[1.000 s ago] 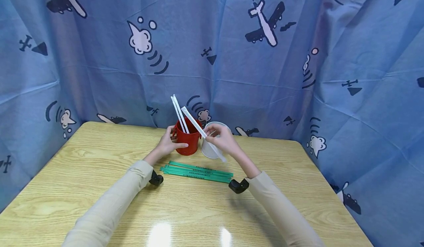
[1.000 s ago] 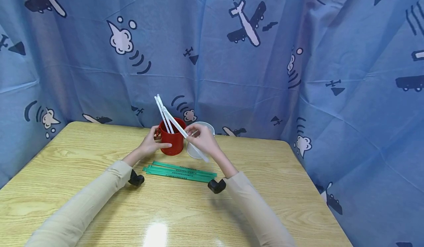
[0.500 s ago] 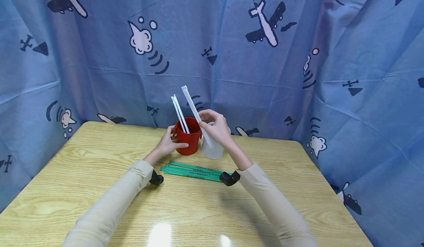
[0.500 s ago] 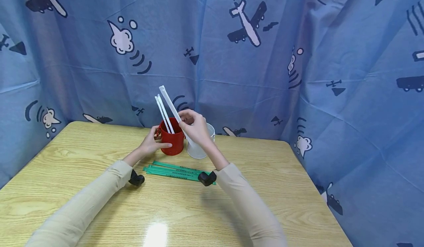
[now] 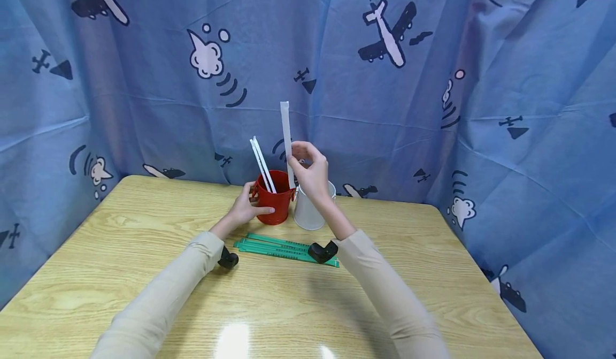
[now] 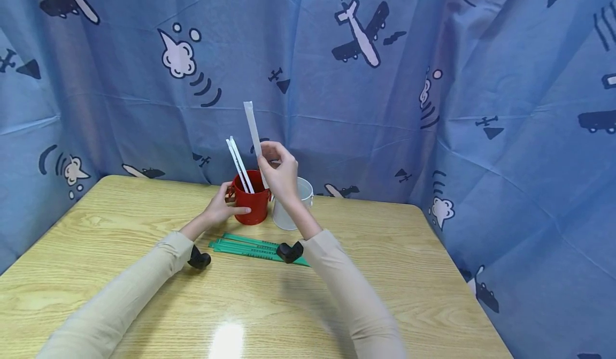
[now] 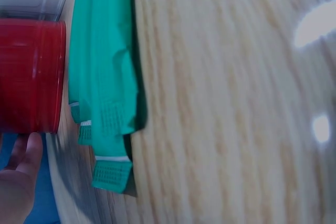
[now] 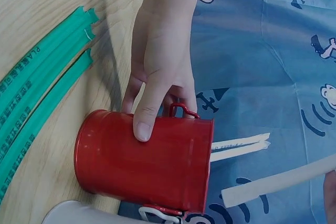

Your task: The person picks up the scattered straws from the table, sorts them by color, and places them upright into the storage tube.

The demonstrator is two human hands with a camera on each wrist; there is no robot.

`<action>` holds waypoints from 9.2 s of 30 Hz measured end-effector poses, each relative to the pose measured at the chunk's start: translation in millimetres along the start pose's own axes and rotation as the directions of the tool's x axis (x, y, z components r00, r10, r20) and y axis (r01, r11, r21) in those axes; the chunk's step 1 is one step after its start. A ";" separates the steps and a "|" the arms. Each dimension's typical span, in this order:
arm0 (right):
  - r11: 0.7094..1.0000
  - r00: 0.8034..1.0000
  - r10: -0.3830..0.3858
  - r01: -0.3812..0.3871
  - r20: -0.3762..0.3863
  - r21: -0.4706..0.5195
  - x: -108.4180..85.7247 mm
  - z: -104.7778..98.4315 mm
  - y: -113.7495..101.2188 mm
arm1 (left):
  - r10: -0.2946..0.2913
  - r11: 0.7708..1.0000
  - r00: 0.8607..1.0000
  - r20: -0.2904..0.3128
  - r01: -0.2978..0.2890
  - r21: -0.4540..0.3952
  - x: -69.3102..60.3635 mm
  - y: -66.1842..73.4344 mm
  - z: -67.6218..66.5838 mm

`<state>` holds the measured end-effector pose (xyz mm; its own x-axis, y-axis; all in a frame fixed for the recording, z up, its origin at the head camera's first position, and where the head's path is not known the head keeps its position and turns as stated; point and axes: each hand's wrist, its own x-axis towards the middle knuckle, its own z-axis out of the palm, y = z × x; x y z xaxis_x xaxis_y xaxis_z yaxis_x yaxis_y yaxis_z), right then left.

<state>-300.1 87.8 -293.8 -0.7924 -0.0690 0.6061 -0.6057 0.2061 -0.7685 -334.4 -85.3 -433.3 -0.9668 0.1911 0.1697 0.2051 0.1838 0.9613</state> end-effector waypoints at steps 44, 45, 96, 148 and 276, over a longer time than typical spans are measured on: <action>0.963 0.976 0.131 -0.084 0.172 -0.257 -14.2 38.2 68.3 | -0.005 0.999 1.000 0.001 0.005 0.039 -0.2 -0.6 0.7; 0.963 0.977 0.128 -0.081 0.171 -0.258 -14.4 38.3 68.4 | -0.005 0.999 1.000 -0.001 0.005 0.038 -0.2 -0.6 0.8; 0.888 0.992 0.100 -0.055 0.075 -0.456 -23.8 -64.5 83.9 | -0.143 0.942 0.977 0.156 0.087 0.324 -24.2 8.2 -18.3; 0.899 0.889 0.414 -0.366 0.197 -0.239 -41.3 -79.1 136.5 | 0.038 0.864 0.891 0.452 -0.256 0.433 -21.4 4.6 26.9; 0.890 0.846 0.454 -0.415 0.279 -0.190 -39.6 -83.1 117.5 | 0.373 0.917 0.917 -0.145 -0.340 0.209 41.9 142.8 48.5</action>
<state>-333.9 195.9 -391.1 -0.9658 -0.2367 0.1063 -0.1962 0.3978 -0.8963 -338.3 -4.3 -299.4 -0.8319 0.1037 0.5452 0.5483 0.3056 0.7785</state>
